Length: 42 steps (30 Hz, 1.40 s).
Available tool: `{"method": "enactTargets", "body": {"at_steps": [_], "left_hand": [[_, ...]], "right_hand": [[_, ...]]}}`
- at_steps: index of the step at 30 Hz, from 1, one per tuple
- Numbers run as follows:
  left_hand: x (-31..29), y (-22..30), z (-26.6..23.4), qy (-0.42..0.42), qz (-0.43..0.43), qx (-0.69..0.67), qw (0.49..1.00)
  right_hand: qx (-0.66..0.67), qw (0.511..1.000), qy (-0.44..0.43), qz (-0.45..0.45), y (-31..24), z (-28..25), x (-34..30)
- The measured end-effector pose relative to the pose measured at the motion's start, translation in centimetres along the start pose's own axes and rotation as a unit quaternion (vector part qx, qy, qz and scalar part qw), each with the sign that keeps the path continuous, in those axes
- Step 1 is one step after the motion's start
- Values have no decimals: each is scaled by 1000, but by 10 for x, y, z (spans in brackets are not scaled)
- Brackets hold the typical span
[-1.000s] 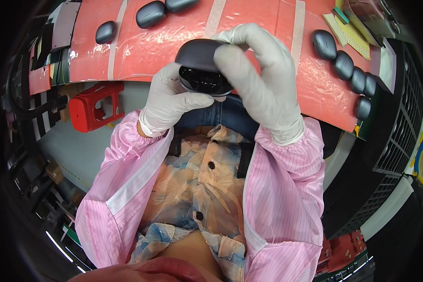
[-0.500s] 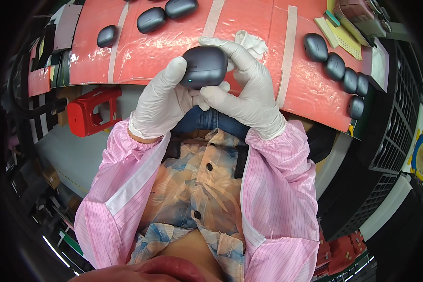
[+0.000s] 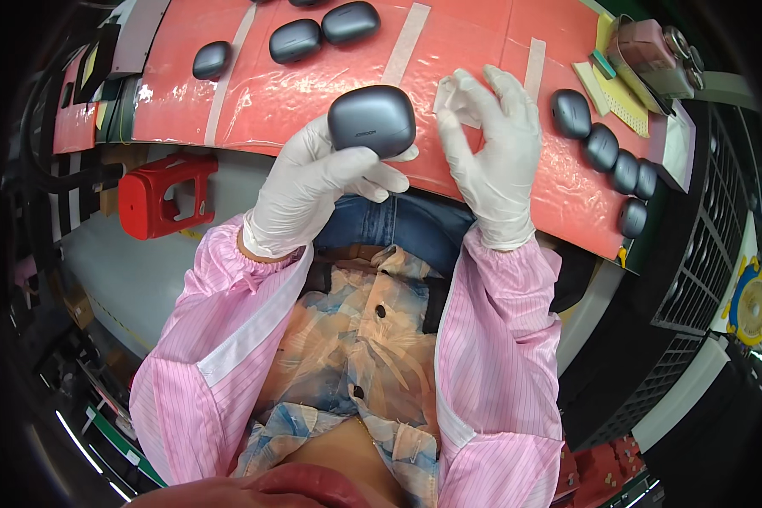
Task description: Cleaning the interior and exterior of earbud charging cases using a wipe at an electronics factory station.
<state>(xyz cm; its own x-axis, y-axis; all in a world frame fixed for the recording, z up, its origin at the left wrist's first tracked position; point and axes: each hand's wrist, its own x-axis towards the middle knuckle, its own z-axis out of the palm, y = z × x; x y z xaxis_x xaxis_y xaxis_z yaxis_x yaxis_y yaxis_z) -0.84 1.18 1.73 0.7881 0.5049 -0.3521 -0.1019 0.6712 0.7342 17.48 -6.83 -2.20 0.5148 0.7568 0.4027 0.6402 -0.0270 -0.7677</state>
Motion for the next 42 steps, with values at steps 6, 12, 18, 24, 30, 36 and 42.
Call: {"method": "enactTargets", "body": {"at_steps": [6,12,18,24,30,36,42], "left_hand": [[5,-2,-1,30,0,56,998],[6,-10,-8,60,27,84,994],[10,-2,-6,6,21,13,1000],[9,-17,-13,26,181,105,978],[15,-18,-17,48,312,320,893],[12,-16,-16,44,337,365,867],[9,-13,-19,40,366,419,830]], "right_hand": [[-17,999,-29,-1,8,-1,-5],[-81,978,-76,-177,-45,-3,6],[84,993,-83,8,-22,-3,-2],[110,992,-38,55,-23,-5,6],[-72,961,-130,-233,-61,-1,0],[14,993,-72,-89,-34,7,13],[91,985,-131,-59,-44,7,14]]}}
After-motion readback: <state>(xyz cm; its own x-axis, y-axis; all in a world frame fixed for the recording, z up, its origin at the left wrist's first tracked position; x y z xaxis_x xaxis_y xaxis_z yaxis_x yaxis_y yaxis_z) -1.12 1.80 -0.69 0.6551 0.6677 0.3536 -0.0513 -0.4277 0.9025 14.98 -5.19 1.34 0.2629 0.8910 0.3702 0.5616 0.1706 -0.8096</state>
